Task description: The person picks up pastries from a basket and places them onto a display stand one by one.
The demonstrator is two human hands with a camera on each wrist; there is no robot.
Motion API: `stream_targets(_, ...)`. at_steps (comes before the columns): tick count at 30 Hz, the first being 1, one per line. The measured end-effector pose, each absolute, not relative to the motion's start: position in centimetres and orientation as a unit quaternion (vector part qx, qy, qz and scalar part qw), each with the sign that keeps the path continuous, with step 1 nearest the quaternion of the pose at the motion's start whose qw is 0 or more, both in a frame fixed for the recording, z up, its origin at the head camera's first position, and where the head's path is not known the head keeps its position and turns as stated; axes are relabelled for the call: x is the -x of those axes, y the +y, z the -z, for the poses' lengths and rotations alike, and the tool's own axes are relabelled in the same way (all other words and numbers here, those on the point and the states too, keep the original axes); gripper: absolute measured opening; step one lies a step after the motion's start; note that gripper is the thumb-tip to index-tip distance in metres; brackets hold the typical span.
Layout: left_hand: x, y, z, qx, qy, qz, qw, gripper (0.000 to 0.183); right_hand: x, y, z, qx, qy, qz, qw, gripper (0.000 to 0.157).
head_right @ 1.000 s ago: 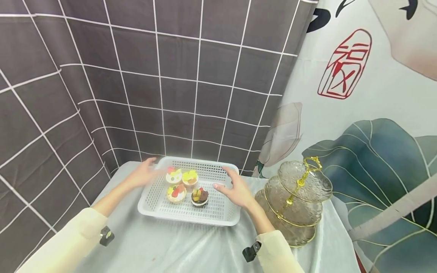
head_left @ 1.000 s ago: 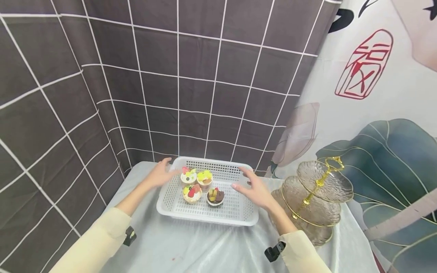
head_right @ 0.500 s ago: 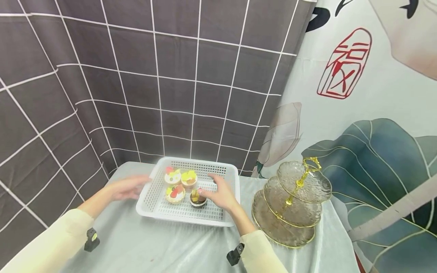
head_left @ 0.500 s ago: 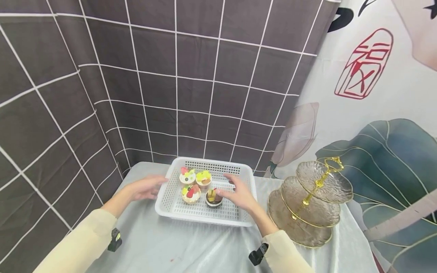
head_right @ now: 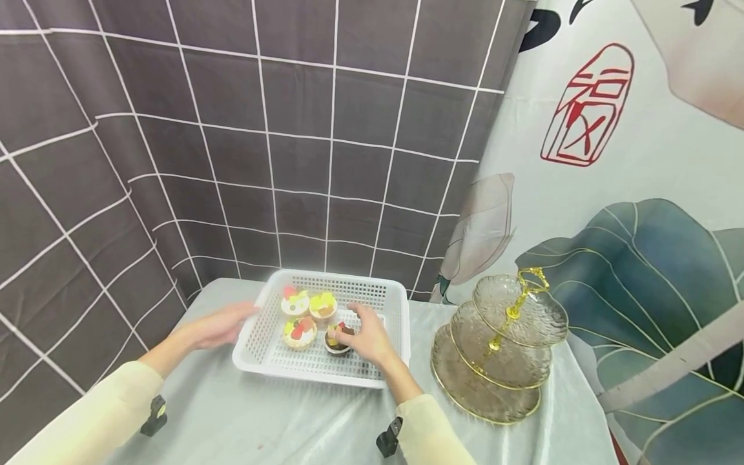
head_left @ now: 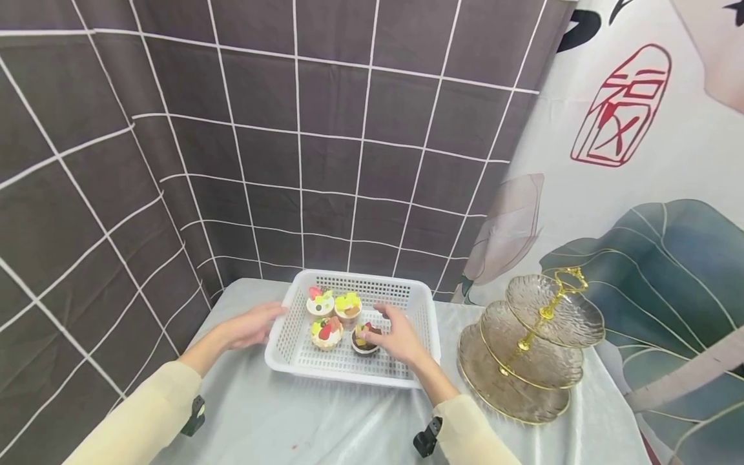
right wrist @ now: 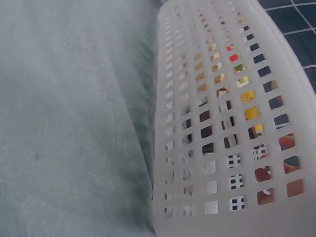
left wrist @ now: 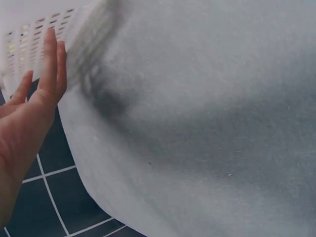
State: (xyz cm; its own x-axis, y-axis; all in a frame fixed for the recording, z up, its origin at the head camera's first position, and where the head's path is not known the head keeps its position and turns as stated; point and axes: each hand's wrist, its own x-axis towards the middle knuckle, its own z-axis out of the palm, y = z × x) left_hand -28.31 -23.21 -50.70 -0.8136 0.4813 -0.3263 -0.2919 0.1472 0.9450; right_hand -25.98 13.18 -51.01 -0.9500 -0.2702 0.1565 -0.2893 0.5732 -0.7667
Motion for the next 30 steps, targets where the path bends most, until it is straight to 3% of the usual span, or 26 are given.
stream_targets(6, 28.4, -23.2, 51.0, -0.065, 0.691, -0.655, 0.300, 0.064, 26.1, 13.0, 51.3, -0.179, -0.905, -0.386, -0.008, 0.081)
stream_targets(18, 28.0, -23.0, 50.9, -0.076, 0.679, -0.664, 0.302, 0.068, 25.8, 12.6, 52.0, -0.193, -0.924, -0.327, -0.043, 0.068)
stream_targets(30, 27.7, -22.7, 51.0, -0.058, 0.688, -0.663, 0.287, 0.067, 25.7, 12.3, 52.0, -0.203, -0.926, -0.313, -0.055, 0.075)
